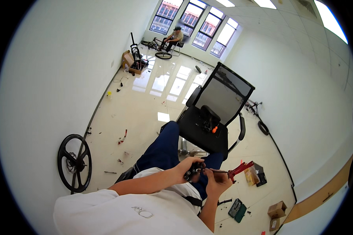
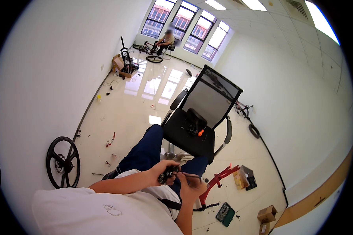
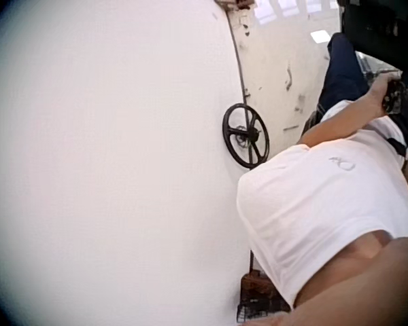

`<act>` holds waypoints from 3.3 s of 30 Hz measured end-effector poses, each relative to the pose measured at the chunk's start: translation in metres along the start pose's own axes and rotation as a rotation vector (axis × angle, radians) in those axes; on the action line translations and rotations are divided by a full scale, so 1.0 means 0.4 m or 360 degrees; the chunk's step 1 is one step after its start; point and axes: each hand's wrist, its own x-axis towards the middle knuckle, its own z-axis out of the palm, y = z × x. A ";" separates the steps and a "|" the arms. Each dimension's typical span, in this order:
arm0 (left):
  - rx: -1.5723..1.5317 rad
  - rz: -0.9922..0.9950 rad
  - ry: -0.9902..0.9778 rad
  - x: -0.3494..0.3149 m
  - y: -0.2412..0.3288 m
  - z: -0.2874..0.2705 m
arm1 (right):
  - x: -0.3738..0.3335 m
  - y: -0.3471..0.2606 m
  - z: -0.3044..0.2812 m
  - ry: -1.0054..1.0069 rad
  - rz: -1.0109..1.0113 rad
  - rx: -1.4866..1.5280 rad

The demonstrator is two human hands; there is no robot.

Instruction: The person sits on a chair and uses a screwdriver to assemble small bicycle parts held in their hands. They repeatedly turn and adjust the components while seated, with bicycle parts and tools scattered on the floor around them.

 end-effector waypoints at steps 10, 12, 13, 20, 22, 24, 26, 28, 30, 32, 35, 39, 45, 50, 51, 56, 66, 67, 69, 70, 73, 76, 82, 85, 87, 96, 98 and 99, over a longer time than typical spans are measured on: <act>-0.0068 0.0191 -0.0016 -0.010 0.018 -0.010 | 0.003 -0.024 0.022 -0.0413 -0.0101 0.0121; -0.0036 0.0187 0.0000 -0.010 0.015 -0.009 | -0.001 -0.020 0.029 -0.0231 -0.0041 0.0115; 0.0014 0.0204 -0.0020 -0.007 0.013 -0.011 | -0.002 -0.018 0.024 -0.0177 -0.0019 0.0046; 0.0077 0.0215 -0.0033 -0.005 -0.003 -0.004 | 0.008 -0.011 0.019 -0.0099 0.0048 0.0043; -0.0044 0.0147 0.0008 0.015 0.000 -0.017 | 0.009 -0.009 0.033 -0.0162 0.0033 0.0193; -0.0112 0.0123 0.0046 0.021 0.001 -0.022 | 0.006 -0.006 0.040 -0.0221 0.0076 0.0310; -0.0113 0.0145 0.0069 0.016 0.011 -0.016 | 0.007 0.007 0.028 -0.0324 0.0025 0.0276; -0.0039 0.0141 0.0031 0.012 0.012 -0.018 | 0.010 0.012 0.018 -0.0380 -0.0024 0.0170; 0.0021 0.0133 0.0013 0.009 0.004 -0.022 | 0.004 0.018 0.021 -0.0293 0.0004 0.0151; 0.0016 0.0107 -0.0052 0.015 0.000 -0.031 | 0.003 0.019 0.023 -0.0227 0.0030 0.0150; 0.0002 0.0049 -0.0062 0.015 -0.003 -0.029 | 0.002 0.021 0.025 -0.0165 0.0053 0.0179; 0.0002 0.0026 -0.0038 0.022 -0.001 -0.025 | 0.003 0.030 0.025 -0.0138 0.0022 0.0180; -0.0001 0.0057 0.0019 0.020 0.019 -0.038 | 0.009 0.030 0.036 -0.0231 0.0079 0.0254; 0.0032 0.0092 0.0003 0.017 0.027 -0.041 | 0.005 0.026 0.032 -0.0317 0.0099 0.0299; 0.0030 0.0086 0.0014 0.019 0.025 -0.042 | 0.005 0.035 0.028 -0.0330 0.0115 0.0294; 0.0046 0.0059 0.0074 0.016 0.023 -0.031 | 0.007 0.042 0.017 -0.0387 0.0054 0.0348; -0.0048 -0.0027 0.0011 0.021 0.024 -0.032 | 0.016 0.019 0.008 -0.0460 0.0179 0.0277; -0.0035 0.0020 0.0023 0.021 0.027 -0.034 | 0.016 0.022 0.010 -0.0433 0.0216 0.0272; -0.0009 0.0110 0.0047 0.023 0.032 -0.040 | 0.020 0.015 0.017 -0.0348 -0.0011 -0.0120; 0.0008 0.0152 0.0040 0.024 0.033 -0.044 | 0.020 0.013 0.019 -0.0302 -0.0124 -0.0319; 0.0076 0.0267 0.0079 0.020 0.035 -0.045 | 0.015 0.022 0.005 -0.0347 0.0137 -0.0542; 0.0148 0.0326 0.0192 0.010 0.035 -0.033 | 0.024 -0.006 0.009 -0.0373 0.0261 -0.0429; 0.0128 0.0337 0.0172 0.021 0.030 -0.050 | 0.033 -0.011 0.010 -0.0597 -0.0023 -0.0395; 0.0124 0.0334 0.0153 0.021 0.029 -0.051 | 0.022 0.024 0.010 -0.0510 0.0177 -0.0041; 0.0096 0.0314 0.0154 0.023 0.029 -0.048 | 0.027 0.012 0.023 -0.0461 0.0212 0.0136; 0.0184 0.0391 0.0273 0.015 0.006 -0.037 | -0.002 0.040 0.042 -0.0182 0.0244 0.0080; 0.0099 0.0365 0.0238 0.029 0.012 -0.062 | -0.003 0.037 0.039 -0.0246 0.0223 0.0102; 0.0057 0.0353 0.0222 0.034 0.014 -0.071 | -0.005 0.045 0.038 -0.0246 0.0196 0.0143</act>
